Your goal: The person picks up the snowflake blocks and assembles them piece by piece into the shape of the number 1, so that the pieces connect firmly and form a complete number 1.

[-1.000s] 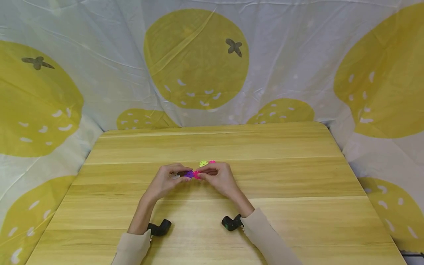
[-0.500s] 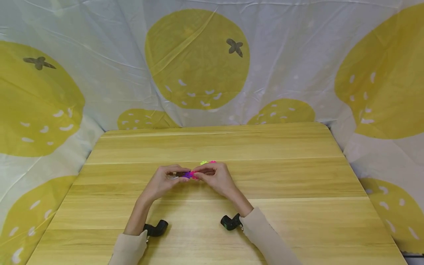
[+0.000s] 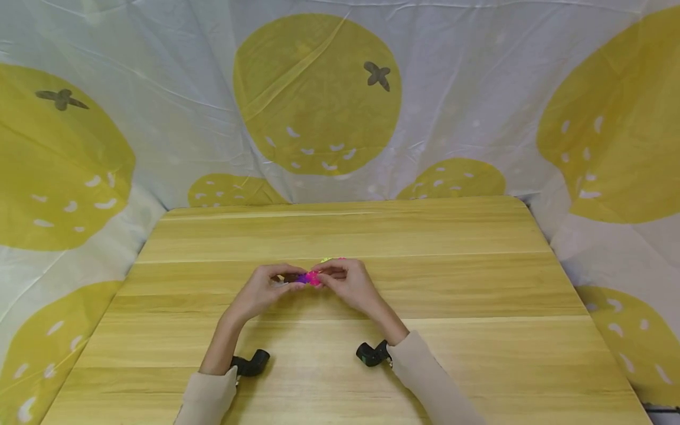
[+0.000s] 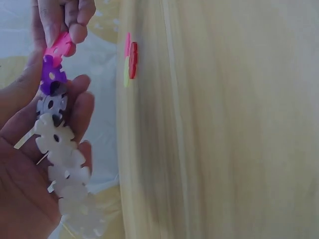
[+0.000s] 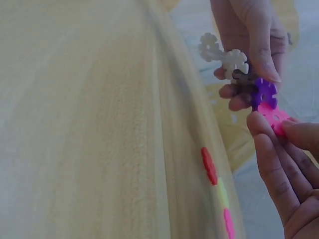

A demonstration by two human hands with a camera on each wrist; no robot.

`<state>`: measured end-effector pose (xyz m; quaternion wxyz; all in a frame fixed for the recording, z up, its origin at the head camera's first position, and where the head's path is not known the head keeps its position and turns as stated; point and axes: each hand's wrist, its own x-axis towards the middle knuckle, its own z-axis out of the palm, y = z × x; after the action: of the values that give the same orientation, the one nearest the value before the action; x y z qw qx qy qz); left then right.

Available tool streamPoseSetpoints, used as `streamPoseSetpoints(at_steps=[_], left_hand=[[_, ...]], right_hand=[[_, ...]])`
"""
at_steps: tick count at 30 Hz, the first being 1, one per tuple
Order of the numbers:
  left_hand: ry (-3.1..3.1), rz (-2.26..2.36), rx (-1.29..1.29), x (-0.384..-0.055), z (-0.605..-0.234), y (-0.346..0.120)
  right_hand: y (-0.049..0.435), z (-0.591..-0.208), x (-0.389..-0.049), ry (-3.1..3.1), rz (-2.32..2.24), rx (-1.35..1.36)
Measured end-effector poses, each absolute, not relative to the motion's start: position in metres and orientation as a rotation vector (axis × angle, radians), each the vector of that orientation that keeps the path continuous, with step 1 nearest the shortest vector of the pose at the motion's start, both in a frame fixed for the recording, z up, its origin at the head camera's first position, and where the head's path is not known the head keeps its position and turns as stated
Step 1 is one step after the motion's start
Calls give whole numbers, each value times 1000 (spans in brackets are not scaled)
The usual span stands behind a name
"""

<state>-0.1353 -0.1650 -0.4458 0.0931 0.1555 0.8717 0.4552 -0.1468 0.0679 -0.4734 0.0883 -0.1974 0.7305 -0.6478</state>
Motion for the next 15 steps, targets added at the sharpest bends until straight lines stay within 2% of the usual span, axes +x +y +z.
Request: streamPoseSetpoints(at_steps=[9,15], left_hand=[[2725,1211,608,-132,-446,-156],[2845,1216,644,-133,-447,-148]], right_hand=[[70,-480,-148,2070,-1985,-508],[60,-482,-149,1920,-2111,-352]])
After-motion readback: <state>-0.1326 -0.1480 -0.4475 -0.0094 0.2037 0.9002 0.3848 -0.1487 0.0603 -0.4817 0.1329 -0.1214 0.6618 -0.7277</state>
